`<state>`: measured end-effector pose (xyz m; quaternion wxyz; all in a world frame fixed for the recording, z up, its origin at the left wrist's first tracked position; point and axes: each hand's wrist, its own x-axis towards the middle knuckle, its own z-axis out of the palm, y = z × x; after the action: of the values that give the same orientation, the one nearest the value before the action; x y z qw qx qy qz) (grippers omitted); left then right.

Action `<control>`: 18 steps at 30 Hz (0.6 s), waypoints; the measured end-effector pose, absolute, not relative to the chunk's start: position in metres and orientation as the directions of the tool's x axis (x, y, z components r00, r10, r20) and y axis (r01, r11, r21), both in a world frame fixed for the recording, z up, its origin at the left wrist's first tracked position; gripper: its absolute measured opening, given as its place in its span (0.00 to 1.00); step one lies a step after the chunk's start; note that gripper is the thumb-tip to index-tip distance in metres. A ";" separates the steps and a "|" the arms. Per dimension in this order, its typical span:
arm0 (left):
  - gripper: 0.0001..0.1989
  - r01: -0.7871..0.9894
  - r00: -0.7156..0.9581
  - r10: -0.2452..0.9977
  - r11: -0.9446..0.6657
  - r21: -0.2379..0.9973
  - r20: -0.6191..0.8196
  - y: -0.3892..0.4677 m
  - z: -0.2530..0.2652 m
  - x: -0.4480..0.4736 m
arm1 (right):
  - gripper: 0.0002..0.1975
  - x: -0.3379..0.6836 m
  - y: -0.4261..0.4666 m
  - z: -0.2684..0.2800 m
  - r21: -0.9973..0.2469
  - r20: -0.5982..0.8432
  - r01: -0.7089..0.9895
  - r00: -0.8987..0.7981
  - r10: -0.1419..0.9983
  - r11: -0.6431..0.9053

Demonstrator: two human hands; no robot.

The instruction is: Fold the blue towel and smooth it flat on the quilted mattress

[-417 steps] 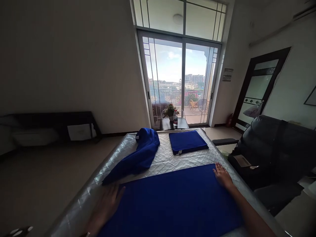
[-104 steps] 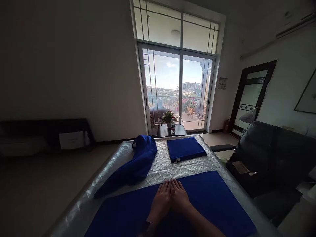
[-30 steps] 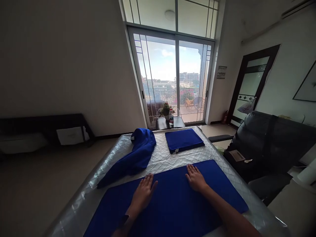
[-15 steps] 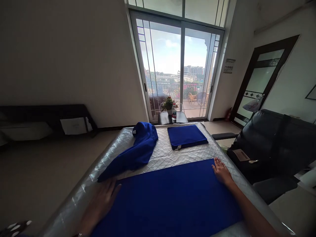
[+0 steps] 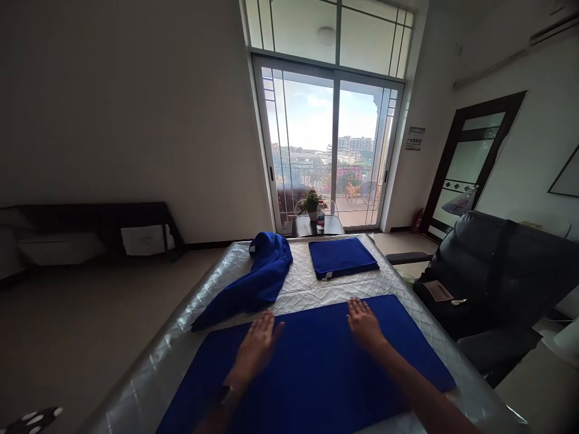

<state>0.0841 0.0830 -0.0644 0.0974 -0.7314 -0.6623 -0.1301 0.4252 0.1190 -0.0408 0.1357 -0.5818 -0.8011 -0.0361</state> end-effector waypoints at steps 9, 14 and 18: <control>0.32 0.938 0.238 0.932 -0.294 0.185 0.274 0.100 -0.091 0.191 | 0.31 0.339 0.111 -0.062 -0.318 0.127 0.814 -0.471 0.873 0.485; 0.33 0.937 0.238 0.934 -0.293 0.190 0.266 0.101 -0.095 0.186 | 0.29 0.343 0.113 -0.065 -0.345 0.168 0.796 -0.469 0.867 0.497; 0.32 0.938 0.246 0.930 -0.299 0.174 0.272 0.102 -0.094 0.190 | 0.31 0.340 0.111 -0.063 -0.353 0.147 0.794 -0.475 0.868 0.495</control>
<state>0.1901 0.1017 -0.0936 0.0122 -0.7892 -0.5919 -0.1631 0.3399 0.1114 -0.0635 0.1547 -0.4885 -0.8505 0.1188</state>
